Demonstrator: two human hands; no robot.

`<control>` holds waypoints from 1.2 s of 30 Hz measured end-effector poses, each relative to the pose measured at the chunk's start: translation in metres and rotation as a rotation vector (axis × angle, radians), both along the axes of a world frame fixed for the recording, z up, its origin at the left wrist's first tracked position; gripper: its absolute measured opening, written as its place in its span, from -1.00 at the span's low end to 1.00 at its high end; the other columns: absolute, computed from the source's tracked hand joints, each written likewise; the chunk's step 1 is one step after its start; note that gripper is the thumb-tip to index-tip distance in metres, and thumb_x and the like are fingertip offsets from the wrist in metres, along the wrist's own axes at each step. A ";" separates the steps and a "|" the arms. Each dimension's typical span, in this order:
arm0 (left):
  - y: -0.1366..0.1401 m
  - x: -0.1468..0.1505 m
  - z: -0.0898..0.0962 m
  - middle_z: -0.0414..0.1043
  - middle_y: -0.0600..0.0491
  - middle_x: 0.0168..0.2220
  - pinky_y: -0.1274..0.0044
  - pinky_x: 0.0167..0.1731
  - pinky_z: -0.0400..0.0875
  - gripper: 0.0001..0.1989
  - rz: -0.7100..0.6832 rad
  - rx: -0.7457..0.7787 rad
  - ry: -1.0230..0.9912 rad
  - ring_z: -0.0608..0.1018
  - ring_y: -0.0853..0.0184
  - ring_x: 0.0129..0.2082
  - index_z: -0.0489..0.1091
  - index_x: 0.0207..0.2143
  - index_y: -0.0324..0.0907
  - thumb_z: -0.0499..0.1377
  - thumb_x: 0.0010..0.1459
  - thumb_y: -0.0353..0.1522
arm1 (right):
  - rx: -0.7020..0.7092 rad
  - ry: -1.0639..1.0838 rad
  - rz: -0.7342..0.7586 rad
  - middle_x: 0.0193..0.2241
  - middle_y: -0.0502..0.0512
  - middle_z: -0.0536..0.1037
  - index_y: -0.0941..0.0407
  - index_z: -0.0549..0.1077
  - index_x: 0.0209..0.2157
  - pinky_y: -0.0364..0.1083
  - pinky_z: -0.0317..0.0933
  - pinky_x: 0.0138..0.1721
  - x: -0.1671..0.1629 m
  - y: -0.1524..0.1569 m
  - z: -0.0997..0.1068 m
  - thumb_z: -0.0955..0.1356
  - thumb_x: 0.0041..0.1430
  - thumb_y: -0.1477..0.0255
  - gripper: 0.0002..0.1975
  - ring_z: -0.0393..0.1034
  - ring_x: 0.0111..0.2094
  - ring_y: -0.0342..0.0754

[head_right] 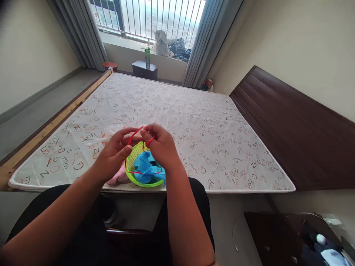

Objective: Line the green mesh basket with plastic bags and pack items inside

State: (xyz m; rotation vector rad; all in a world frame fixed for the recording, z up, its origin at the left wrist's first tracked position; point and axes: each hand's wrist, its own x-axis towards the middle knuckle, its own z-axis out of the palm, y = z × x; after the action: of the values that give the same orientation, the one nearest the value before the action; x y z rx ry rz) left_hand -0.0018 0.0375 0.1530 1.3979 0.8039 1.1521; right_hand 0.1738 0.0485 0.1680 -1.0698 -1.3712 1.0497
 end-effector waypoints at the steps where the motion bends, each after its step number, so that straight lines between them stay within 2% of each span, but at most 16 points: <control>1: -0.002 0.003 -0.003 0.59 -0.04 -0.16 0.42 -0.18 0.55 -0.42 0.009 -0.033 -0.009 0.63 0.21 -0.16 0.34 0.18 -0.08 0.36 0.20 -0.10 | -0.013 0.019 -0.006 -0.48 -0.07 0.40 0.04 0.49 -0.29 -0.18 0.20 -0.45 0.001 0.002 -0.001 0.42 0.29 0.20 -0.80 0.27 -0.46 -0.19; 4: -0.003 0.008 -0.010 0.56 0.06 -0.37 0.45 -0.26 0.56 -0.49 0.015 -0.118 -0.029 0.64 0.27 -0.33 0.36 0.15 -0.10 0.37 0.21 -0.18 | -0.038 0.086 -0.043 -0.54 -0.10 0.31 0.03 0.46 -0.30 -0.20 0.11 -0.53 0.006 0.006 -0.004 0.43 0.27 0.16 -0.76 0.20 -0.52 -0.20; 7: -0.001 0.006 -0.015 0.50 0.13 -0.45 0.44 -0.34 0.57 -0.47 -0.139 -0.179 -0.099 0.58 0.34 -0.51 0.33 0.22 -0.08 0.32 0.26 -0.19 | -0.063 0.162 -0.096 -0.59 -0.14 0.21 0.02 0.43 -0.31 -0.22 -0.02 -0.62 0.015 0.010 -0.005 0.44 0.25 0.11 -0.72 0.07 -0.60 -0.23; 9: 0.001 0.000 -0.016 0.49 0.14 -0.46 0.48 -0.46 0.52 -0.50 -0.230 -0.189 -0.133 0.47 0.43 -0.63 0.36 0.22 -0.05 0.30 0.27 -0.18 | -0.089 0.202 -0.113 -0.61 -0.16 0.15 0.02 0.42 -0.31 -0.22 -0.11 -0.66 0.021 0.011 -0.004 0.43 0.26 0.10 -0.71 -0.03 -0.64 -0.25; 10: 0.002 -0.004 -0.015 0.49 0.12 -0.47 0.51 -0.53 0.47 -0.56 -0.272 -0.180 -0.122 0.41 0.45 -0.67 0.43 0.15 -0.06 0.29 0.27 -0.16 | -0.101 0.216 -0.118 -0.61 -0.17 0.13 0.02 0.42 -0.31 -0.21 -0.14 -0.67 0.024 0.011 -0.003 0.42 0.26 0.10 -0.71 -0.06 -0.65 -0.26; 12: 0.004 -0.011 -0.012 0.47 0.07 -0.50 0.53 -0.60 0.37 -0.71 -0.375 -0.125 0.004 0.38 0.44 -0.65 0.58 -0.12 -0.13 0.28 0.27 -0.13 | -0.121 0.227 -0.123 -0.61 -0.18 0.14 0.02 0.41 -0.31 -0.21 -0.15 -0.68 0.029 0.010 0.000 0.44 0.25 0.12 -0.72 -0.07 -0.65 -0.26; 14: 0.006 -0.012 -0.011 0.47 0.00 -0.52 0.52 -0.56 0.35 -0.68 -0.405 -0.035 0.212 0.44 0.36 -0.56 0.61 -0.38 -0.17 0.28 0.25 -0.12 | -0.137 0.218 -0.109 -0.60 -0.18 0.16 0.02 0.43 -0.28 -0.22 -0.13 -0.68 0.031 0.007 0.003 0.46 0.23 0.13 -0.73 -0.04 -0.65 -0.26; 16: 0.005 -0.007 -0.012 0.51 -0.03 -0.48 0.50 -0.48 0.38 -0.68 -0.238 0.045 0.374 0.50 0.29 -0.46 0.63 -0.43 -0.16 0.30 0.22 -0.13 | -0.140 0.203 -0.086 -0.61 -0.18 0.16 0.01 0.45 -0.25 -0.23 -0.10 -0.67 0.031 0.003 0.006 0.46 0.23 0.13 -0.73 -0.01 -0.64 -0.26; 19: 0.002 0.007 -0.022 0.42 0.05 -0.51 0.50 -0.46 0.34 -0.72 0.123 0.079 0.422 0.44 0.31 -0.46 0.68 -0.24 -0.12 0.29 0.22 -0.13 | -0.121 0.190 -0.059 -0.61 -0.17 0.15 0.01 0.45 -0.26 -0.24 -0.04 -0.65 0.029 -0.001 0.007 0.45 0.24 0.09 -0.71 0.06 -0.63 -0.25; 21: 0.000 0.015 -0.030 0.25 0.13 -0.58 0.52 -0.49 0.27 -0.66 0.195 0.085 0.423 0.33 0.37 -0.53 0.67 -0.07 -0.11 0.29 0.22 -0.13 | -0.111 0.187 -0.039 -0.61 -0.17 0.15 0.01 0.43 -0.28 -0.25 -0.01 -0.64 0.027 -0.002 0.006 0.45 0.26 0.07 -0.69 0.09 -0.62 -0.24; 24: 0.000 0.023 -0.038 0.11 0.21 -0.61 0.54 -0.52 0.18 -0.55 0.052 0.126 0.489 0.22 0.42 -0.57 0.64 0.02 -0.11 0.38 0.12 -0.12 | -0.119 0.197 -0.007 -0.63 -0.18 0.16 0.02 0.41 -0.29 -0.25 -0.02 -0.66 0.022 -0.003 0.004 0.44 0.27 0.04 -0.65 0.09 -0.64 -0.25; 27: -0.001 0.028 -0.040 0.22 0.17 -0.61 0.55 -0.53 0.18 -0.71 -0.207 0.141 0.545 0.27 0.42 -0.56 0.67 -0.24 -0.13 0.38 0.12 -0.12 | -0.156 0.222 0.030 -0.64 -0.18 0.22 0.03 0.39 -0.30 -0.25 0.00 -0.68 0.016 -0.005 0.004 0.44 0.25 0.03 -0.64 0.09 -0.67 -0.26; 29: -0.001 0.029 -0.039 0.35 0.11 -0.57 0.56 -0.52 0.24 -0.70 -0.322 0.103 0.519 0.35 0.40 -0.52 0.62 -0.37 -0.17 0.30 0.21 -0.13 | -0.187 0.251 0.053 -0.62 -0.17 0.31 0.03 0.39 -0.31 -0.24 0.07 -0.68 0.015 -0.005 0.004 0.45 0.25 0.06 -0.65 0.15 -0.68 -0.25; 31: 0.000 0.026 -0.039 0.41 0.07 -0.53 0.58 -0.52 0.27 -0.65 -0.379 0.035 0.454 0.39 0.40 -0.51 0.58 -0.40 -0.20 0.25 0.26 -0.11 | -0.212 0.295 0.042 -0.58 -0.13 0.39 0.04 0.39 -0.31 -0.22 0.16 -0.64 0.019 -0.003 0.003 0.45 0.26 0.10 -0.68 0.23 -0.66 -0.24; 36: 0.011 0.016 -0.047 0.27 0.14 -0.64 0.65 -0.65 0.12 -0.55 -0.350 -0.185 0.042 0.26 0.50 -0.65 0.49 -0.43 -0.24 0.27 0.25 -0.03 | -0.247 0.358 -0.040 -0.50 -0.09 0.49 0.03 0.37 -0.31 -0.20 0.29 -0.54 0.039 0.005 -0.004 0.47 0.22 0.19 -0.73 0.37 -0.55 -0.20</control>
State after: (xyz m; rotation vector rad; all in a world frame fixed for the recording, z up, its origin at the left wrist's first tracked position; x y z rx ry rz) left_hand 0.0145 0.0482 0.1059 1.3468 0.6456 0.7617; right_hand 0.2131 0.0536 0.1637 -1.0201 -0.9477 1.3334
